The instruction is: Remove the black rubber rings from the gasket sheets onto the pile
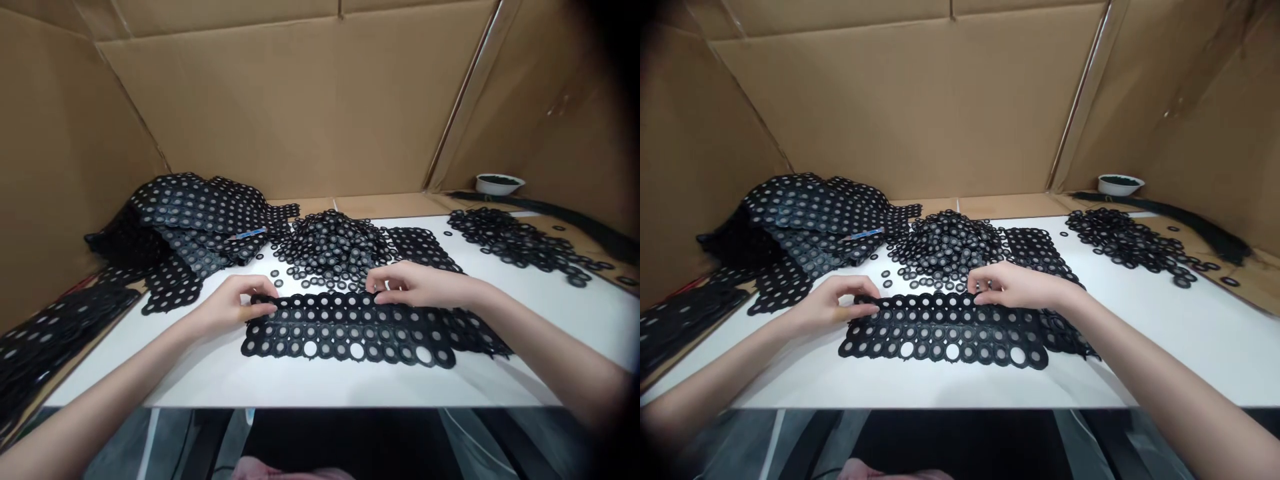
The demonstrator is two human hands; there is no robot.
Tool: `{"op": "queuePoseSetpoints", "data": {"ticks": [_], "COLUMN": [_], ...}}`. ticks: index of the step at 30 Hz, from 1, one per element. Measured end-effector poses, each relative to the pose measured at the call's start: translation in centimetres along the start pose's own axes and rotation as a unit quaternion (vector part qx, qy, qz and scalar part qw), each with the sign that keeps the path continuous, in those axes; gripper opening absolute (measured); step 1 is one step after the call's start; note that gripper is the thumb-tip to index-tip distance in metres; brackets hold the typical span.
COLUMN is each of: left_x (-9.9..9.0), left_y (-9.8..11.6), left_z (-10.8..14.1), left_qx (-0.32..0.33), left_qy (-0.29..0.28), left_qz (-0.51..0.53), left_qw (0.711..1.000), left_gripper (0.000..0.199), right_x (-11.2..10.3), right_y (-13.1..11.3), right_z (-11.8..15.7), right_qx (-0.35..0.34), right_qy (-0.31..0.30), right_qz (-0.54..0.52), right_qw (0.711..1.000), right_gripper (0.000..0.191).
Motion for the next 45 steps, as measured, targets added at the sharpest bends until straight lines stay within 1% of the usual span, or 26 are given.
{"op": "queuePoseSetpoints", "data": {"ticks": [4,7,11,14,16,17,18,19,20,21,22,23,24,26,28,30,32,35,38,41,45], "left_x": [-0.3,-0.4,-0.2,-0.5,-1.0,-1.4,-2.0,-2.7,-3.5,-4.3,-5.1,-5.8,-6.3,-6.8,-7.1,-7.2,-7.3,-7.7,-7.9,-7.8,-7.8], "left_y": [0.5,0.5,0.7,1.1,1.4,1.5,1.5,1.4,1.1,0.6,0.1,-0.6,-1.3,-2.8,-4.1,-5.0,-5.5,-5.6,-5.4,-5.4,-5.8], "left_z": [0.0,-0.2,-0.4,-0.6,-0.9,-1.2,-1.7,-2.5,-3.4,-4.4,-5.5,-6.6,-7.6,-9.4,-10.7,-11.5,-11.9,-12.3,-12.6,-12.9,-13.5], "left_qx": [0.048,0.067,0.089,0.099,0.098,0.092,0.083,0.073,0.057,0.050,0.040,0.019,-0.002,-0.036,-0.068,-0.100,-0.128,-0.158,-0.173,-0.173,-0.166], "left_qy": [0.011,0.010,0.000,-0.027,-0.070,-0.087,-0.093,-0.081,-0.048,-0.001,0.040,0.071,0.089,0.098,0.087,0.067,0.051,0.039,0.021,0.001,0.000], "left_qz": [-0.019,-0.015,-0.025,-0.026,-0.020,-0.018,-0.022,-0.038,-0.074,-0.135,-0.238,-0.356,-0.400,-0.447,-0.473,-0.483,-0.486,-0.486,-0.479,-0.465,-0.452], "left_qw": [0.999,0.998,0.996,0.994,0.993,0.992,0.992,0.993,0.994,0.990,0.970,0.931,0.912,0.888,0.874,0.867,0.863,0.859,0.860,0.868,0.877], "left_gripper": [0.016,0.014,0.015,0.017,0.020,0.022,0.026,0.028,0.030,0.032,0.033,0.033,0.031,0.028,0.026,0.025,0.027,0.036,0.035,0.030,0.038], "right_x": [0.0,-0.1,0.7,2.2,3.2,3.7,4.1,4.4,4.6,4.8,4.9,4.9,4.9,5.0,5.1,5.1,5.2,5.2,5.1,4.9,4.7], "right_y": [-0.1,-0.3,-1.5,-2.8,-3.6,-3.9,-4.1,-4.2,-4.2,-4.1,-4.0,-3.8,-3.7,-3.4,-3.2,-3.2,-3.1,-3.1,-3.1,-3.2,-3.0], "right_z": [-0.2,-0.4,-1.4,-2.8,-3.5,-3.8,-4.1,-4.2,-4.2,-4.2,-4.2,-4.2,-4.1,-4.0,-4.0,-4.0,-4.0,-4.0,-3.8,-3.6,-3.4], "right_qx": [-0.014,-0.020,-0.035,-0.056,-0.088,-0.106,-0.119,-0.127,-0.128,-0.126,-0.124,-0.124,-0.126,-0.131,-0.131,-0.129,-0.127,-0.119,-0.105,-0.104,-0.105], "right_qy": [-0.001,-0.001,0.018,0.057,0.080,0.088,0.094,0.098,0.100,0.101,0.103,0.105,0.109,0.118,0.119,0.116,0.113,0.113,0.107,0.085,0.078], "right_qz": [0.010,-0.006,-0.036,-0.028,-0.003,0.012,0.025,0.033,0.036,0.035,0.030,0.023,0.018,0.010,0.004,-0.002,-0.008,-0.018,-0.022,-0.029,-0.041], "right_qw": [1.000,1.000,0.999,0.996,0.993,0.990,0.988,0.987,0.986,0.986,0.986,0.986,0.986,0.984,0.984,0.985,0.985,0.986,0.988,0.991,0.991], "right_gripper": [0.019,0.020,0.024,0.026,0.023,0.021,0.018,0.015,0.013,0.011,0.011,0.010,0.010,0.009,0.008,0.009,0.010,0.012,0.018,0.022,0.026]}}
Point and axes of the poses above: each hand's wrist, its own z-axis away from the middle knuckle, its own x-axis out of the palm, y = z × x, the point moved 3 cm from there along -z, towards the middle knuckle, and after that the axes turned 10 degrees about y, right-handed, at the moved point
